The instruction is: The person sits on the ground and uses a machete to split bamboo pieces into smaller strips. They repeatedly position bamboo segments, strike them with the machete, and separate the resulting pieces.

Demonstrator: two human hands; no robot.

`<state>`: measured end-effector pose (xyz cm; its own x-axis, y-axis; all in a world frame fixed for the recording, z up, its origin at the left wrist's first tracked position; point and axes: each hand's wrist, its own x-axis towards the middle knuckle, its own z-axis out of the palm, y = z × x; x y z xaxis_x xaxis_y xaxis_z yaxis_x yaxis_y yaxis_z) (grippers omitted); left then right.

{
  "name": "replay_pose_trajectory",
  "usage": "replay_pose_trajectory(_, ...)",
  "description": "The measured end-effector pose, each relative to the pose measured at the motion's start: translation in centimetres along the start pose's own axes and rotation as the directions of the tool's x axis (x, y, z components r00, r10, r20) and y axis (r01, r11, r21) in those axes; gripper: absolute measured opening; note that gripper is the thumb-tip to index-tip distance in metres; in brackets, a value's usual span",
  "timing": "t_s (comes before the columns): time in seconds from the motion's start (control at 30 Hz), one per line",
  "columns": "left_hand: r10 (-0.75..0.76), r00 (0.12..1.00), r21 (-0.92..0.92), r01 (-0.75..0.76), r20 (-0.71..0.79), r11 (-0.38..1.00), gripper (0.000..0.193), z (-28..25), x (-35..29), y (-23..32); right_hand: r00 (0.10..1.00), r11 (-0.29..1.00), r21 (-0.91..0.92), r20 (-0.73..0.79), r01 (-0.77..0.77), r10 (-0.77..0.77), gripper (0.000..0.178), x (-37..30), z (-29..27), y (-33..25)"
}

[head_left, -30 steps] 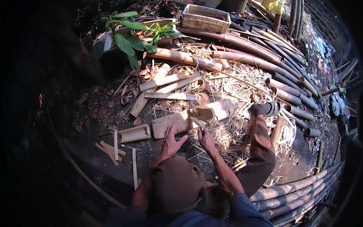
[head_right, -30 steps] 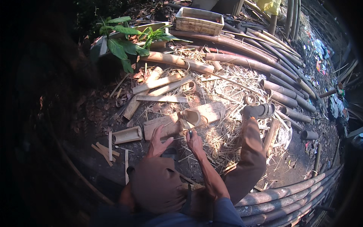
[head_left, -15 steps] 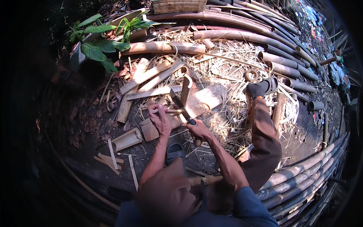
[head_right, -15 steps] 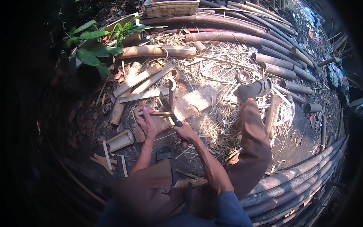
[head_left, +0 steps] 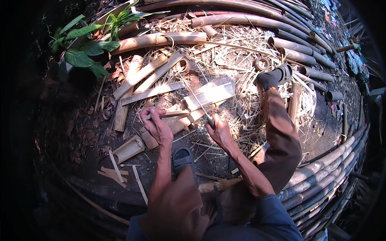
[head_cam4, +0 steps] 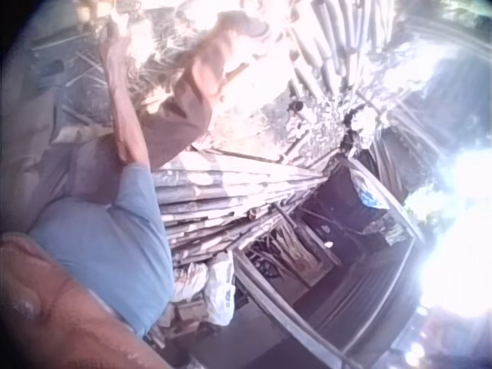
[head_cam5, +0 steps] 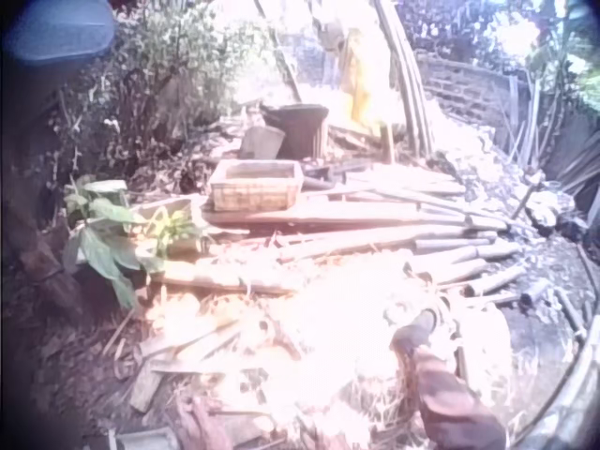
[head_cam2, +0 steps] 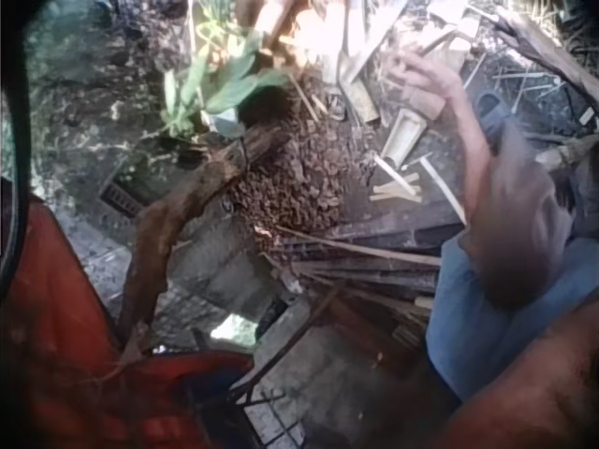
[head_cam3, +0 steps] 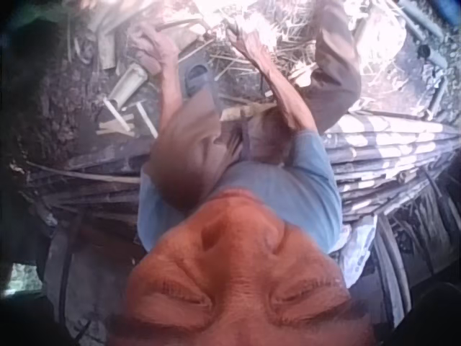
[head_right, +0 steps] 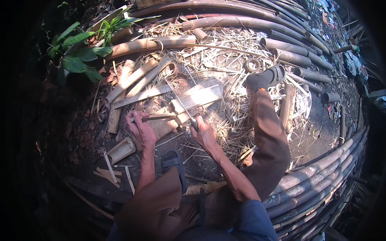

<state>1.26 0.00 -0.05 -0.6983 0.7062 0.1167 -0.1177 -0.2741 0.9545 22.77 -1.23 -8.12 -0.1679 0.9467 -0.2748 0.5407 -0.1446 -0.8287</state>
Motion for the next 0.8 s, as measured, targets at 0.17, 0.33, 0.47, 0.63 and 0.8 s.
replay_pose_trajectory(0.17, 0.128, 0.99, 0.146, -0.136, 0.062, 0.98, 0.022, 0.1, -0.4, 3.1, 0.996, 0.914, -0.398, 0.04, 0.085, -0.075, 0.03, -4.7, 0.0, 2.7)
replay_pose_trajectory(0.33, 0.067, 0.996, -0.058, -0.063, 0.065, 0.996, 0.028, -0.3, 0.8, 3.6, 0.963, 0.984, -0.137, -0.257, -0.118, 0.08, 0.026, -0.6, -1.3, 2.7)
replay_pose_trajectory(0.47, 0.049, 0.988, -0.085, -0.037, 0.146, 0.996, 0.028, -2.2, -0.5, -1.2, 0.978, 0.997, -0.005, -0.197, -0.072, 0.07, 0.026, -3.1, -2.4, -1.8)
replay_pose_trajectory(0.63, 0.224, 0.911, 0.59, -0.396, 0.346, 0.704, 0.03, -3.7, -0.2, -0.9, 0.995, 0.993, 0.087, -0.062, 0.08, -0.074, 0.037, -7.9, 1.3, -4.8)
replay_pose_trajectory(0.8, -0.002, 0.903, 0.748, -0.354, 0.429, 0.562, 0.03, -5.3, -0.8, 1.1, 0.981, 0.964, 0.209, 0.065, 0.166, -0.183, 0.035, -6.4, 2.9, -10.4)
